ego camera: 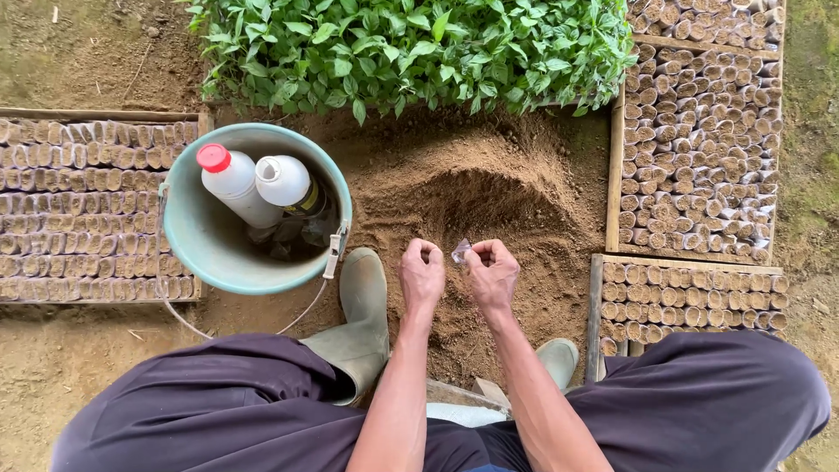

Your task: Plant seeds into small soil-filled containers in a nursery tray

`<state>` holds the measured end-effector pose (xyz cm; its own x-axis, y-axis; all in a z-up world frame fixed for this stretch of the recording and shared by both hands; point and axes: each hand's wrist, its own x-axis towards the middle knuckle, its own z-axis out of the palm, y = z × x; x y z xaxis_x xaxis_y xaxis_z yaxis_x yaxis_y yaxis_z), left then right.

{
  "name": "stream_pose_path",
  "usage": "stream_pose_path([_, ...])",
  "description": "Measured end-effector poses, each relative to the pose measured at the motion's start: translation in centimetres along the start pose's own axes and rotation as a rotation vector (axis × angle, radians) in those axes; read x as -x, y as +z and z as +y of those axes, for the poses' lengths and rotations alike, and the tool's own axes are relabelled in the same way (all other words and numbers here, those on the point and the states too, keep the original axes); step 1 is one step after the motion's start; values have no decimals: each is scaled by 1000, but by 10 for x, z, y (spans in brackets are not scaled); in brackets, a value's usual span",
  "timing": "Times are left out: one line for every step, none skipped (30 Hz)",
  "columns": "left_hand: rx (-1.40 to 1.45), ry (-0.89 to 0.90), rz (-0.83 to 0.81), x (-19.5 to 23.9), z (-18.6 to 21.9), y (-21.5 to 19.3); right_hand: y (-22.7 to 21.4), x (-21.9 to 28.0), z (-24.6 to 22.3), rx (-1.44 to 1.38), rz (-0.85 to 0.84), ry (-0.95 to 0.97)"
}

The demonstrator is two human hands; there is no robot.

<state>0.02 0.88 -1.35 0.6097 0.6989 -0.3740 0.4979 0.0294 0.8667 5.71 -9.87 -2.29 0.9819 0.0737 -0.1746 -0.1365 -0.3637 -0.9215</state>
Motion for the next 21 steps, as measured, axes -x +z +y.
stream_pose_path([-6,-9,-22,4,1,2,0,-1,-4,-49,5,22])
stream_pose_path([-6,-10,-21,4,-2,5,0,-1,-9,-49,4,22])
stream_pose_path([21,0,-35,5,-6,9,0,0,-15,-71,7,31])
stream_pose_path([49,11,-52,7,-9,14,0,1,-21,-91,13,41])
stream_pose_path([48,10,-54,10,6,8,2,-3,-19,-91,15,43])
stream_pose_path([24,30,-97,15,21,3,2,-4,-15,-101,18,47])
stream_pose_path([1,51,-140,20,36,-2,2,-5,-12,-111,20,50])
stream_pose_path([2,47,-145,18,33,-1,2,-5,-13,-106,22,54])
stream_pose_path([24,65,-146,17,30,0,2,-4,-15,-125,2,73])
stream_pose_path([48,85,-144,14,28,2,1,-5,-17,-144,-20,89])
stream_pose_path([52,81,-146,10,17,8,-1,-5,-19,-139,-20,89])
stream_pose_path([67,89,-153,5,6,13,-1,-5,-21,-142,-37,93])
stream_pose_path([82,98,-159,0,-6,18,-2,-5,-23,-145,-53,98])
stream_pose_path([83,96,-160,0,-2,17,-2,-6,-20,-143,-53,98])
stream_pose_path([104,79,-137,1,3,17,-2,-8,-17,-112,-60,80])
stream_pose_path([123,61,-118,3,6,17,-3,-8,-13,-80,-63,65])
stream_pose_path([124,58,-123,-1,2,19,-4,-8,-7,-77,-59,68])
stream_pose_path([139,47,-106,-5,-2,22,-5,-8,-2,-9,-69,52])
stream_pose_path([155,36,-89,-8,-7,26,-6,-8,4,58,-79,36])
stream_pose_path([157,35,-93,-8,-6,26,-6,-8,2,62,-76,37])
stream_pose_path([175,10,-86,-7,-5,26,-6,-7,1,103,-67,23])
